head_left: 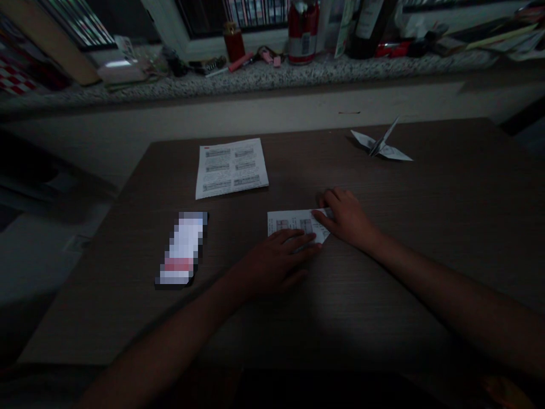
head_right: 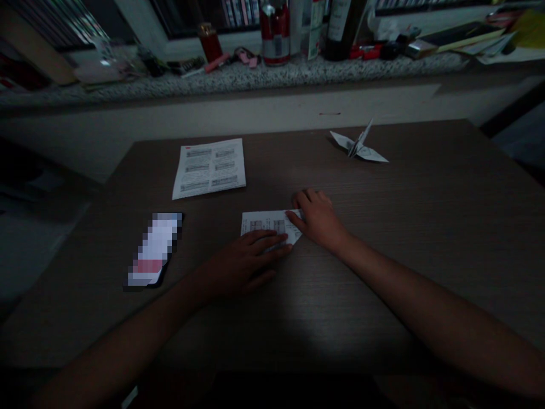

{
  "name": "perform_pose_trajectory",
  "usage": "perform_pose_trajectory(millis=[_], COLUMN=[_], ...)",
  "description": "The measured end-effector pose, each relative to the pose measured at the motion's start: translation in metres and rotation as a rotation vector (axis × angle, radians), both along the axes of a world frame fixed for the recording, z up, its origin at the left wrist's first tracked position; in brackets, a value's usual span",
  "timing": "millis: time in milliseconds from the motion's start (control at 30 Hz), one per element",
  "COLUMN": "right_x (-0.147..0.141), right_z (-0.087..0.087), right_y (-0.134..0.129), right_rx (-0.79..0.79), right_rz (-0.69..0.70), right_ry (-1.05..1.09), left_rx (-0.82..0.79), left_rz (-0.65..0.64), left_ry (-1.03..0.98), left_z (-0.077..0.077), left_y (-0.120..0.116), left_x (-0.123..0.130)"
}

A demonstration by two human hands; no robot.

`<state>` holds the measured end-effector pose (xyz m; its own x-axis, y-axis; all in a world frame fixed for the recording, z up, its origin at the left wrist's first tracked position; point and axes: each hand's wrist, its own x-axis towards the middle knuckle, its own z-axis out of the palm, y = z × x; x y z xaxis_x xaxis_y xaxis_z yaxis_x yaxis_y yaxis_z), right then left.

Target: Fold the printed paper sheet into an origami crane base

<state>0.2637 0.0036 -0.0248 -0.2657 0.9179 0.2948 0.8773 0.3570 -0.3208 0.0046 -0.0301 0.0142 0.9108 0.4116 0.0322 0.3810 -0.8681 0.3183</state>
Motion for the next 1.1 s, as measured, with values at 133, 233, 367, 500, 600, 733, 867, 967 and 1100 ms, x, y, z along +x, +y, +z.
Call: perform_pose_trajectory(millis=[133,233,367,500,600,733,867,967,1100], right_x=[0.003,0.008,0.022,0.045,0.060,0.071,0.076,0.076,0.072], right_z=[0.001,0.005,0.014,0.023,0.027,0.027,0.021,0.020,0.025], right_y=[0.000,0.000,-0.002,-0.008,-0.018,-0.033,-0.042,-0.045,-0.045], right_rx=[-0.013,-0.027,-0.112,-0.173,-0.121,-0.136,-0.144,-0.164,-0.188], right_rz=[0.030,0.085,0.178,0.348,0.486,0.582,0.560,0.543,0.481], right_ry=[0.066,0.214,0.366,0.375,0.318,0.225,0.178,0.192,0.239], left_rx=[-0.007,-0.043,-0.093,-0.066,-0.058,-0.061,-0.053,-0.045,-0.046], left_rz=[0.008,0.030,0.081,0.061,0.047,0.023,-0.004,-0.013,-0.029], left_ry=[-0.010,-0.001,0.001,0.017,0.009,-0.019,-0.042,-0.034,-0.033], left_z=[0.000,0.001,0.003,0.001,-0.001,-0.002,-0.003,-0.003,-0.001], left_y=[0.000,0.001,0.003,0.003,0.005,0.007,0.009,0.010,0.011], left_x=[0.001,0.000,-0.001,-0.003,-0.004,-0.007,-0.009,-0.010,-0.009])
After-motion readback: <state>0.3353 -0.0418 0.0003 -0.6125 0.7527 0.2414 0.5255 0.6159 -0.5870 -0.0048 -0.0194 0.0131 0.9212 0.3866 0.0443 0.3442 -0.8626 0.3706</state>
